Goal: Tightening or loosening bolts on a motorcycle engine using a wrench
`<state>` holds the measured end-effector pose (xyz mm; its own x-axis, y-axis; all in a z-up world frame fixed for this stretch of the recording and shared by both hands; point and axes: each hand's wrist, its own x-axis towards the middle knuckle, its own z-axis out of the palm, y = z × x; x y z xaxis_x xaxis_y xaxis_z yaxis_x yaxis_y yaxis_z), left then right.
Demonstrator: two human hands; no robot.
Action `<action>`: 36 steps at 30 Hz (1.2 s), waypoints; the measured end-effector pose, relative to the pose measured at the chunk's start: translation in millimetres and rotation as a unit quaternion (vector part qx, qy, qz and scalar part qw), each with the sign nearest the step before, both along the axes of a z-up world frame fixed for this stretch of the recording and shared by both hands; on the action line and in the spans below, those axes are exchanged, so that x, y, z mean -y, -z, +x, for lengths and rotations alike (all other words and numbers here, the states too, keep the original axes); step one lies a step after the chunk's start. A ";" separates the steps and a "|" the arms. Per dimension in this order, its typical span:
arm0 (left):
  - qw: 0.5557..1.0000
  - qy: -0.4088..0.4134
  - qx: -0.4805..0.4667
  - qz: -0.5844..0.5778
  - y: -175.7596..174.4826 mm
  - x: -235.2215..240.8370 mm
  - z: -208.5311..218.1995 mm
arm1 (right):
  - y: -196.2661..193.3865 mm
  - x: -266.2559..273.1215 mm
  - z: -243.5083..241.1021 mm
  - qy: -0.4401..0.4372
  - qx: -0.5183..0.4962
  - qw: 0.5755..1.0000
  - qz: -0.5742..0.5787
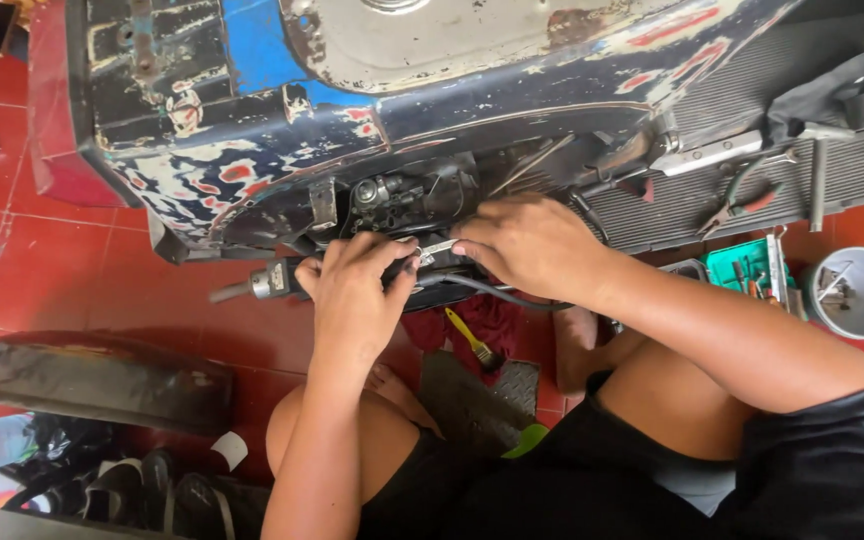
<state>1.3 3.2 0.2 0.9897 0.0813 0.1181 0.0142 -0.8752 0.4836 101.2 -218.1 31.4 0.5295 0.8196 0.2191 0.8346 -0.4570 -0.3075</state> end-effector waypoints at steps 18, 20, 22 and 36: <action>0.998 0.008 -0.039 0.040 -9.2 1.6 1.4 | 2.7 -3.0 -14.7 0.034 -0.124 0.989 -0.073; 0.999 -0.005 -0.037 0.031 -6.1 0.9 -1.7 | -6.6 -2.2 -15.4 0.016 -0.123 0.989 -0.085; 0.999 -0.001 -0.029 0.026 -4.6 -0.4 -2.3 | -14.3 -2.1 -13.5 0.016 -0.117 0.989 -0.091; 1.000 0.010 -0.003 0.005 -2.8 0.9 -3.4 | -18.0 -7.0 -0.5 0.016 -0.083 0.995 -0.048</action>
<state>-2.1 2.4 3.0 0.9918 0.0601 0.1128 -0.0008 -0.8797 0.4756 100.7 -211.1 49.4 0.5776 0.8149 0.0483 0.7609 -0.5160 -0.3935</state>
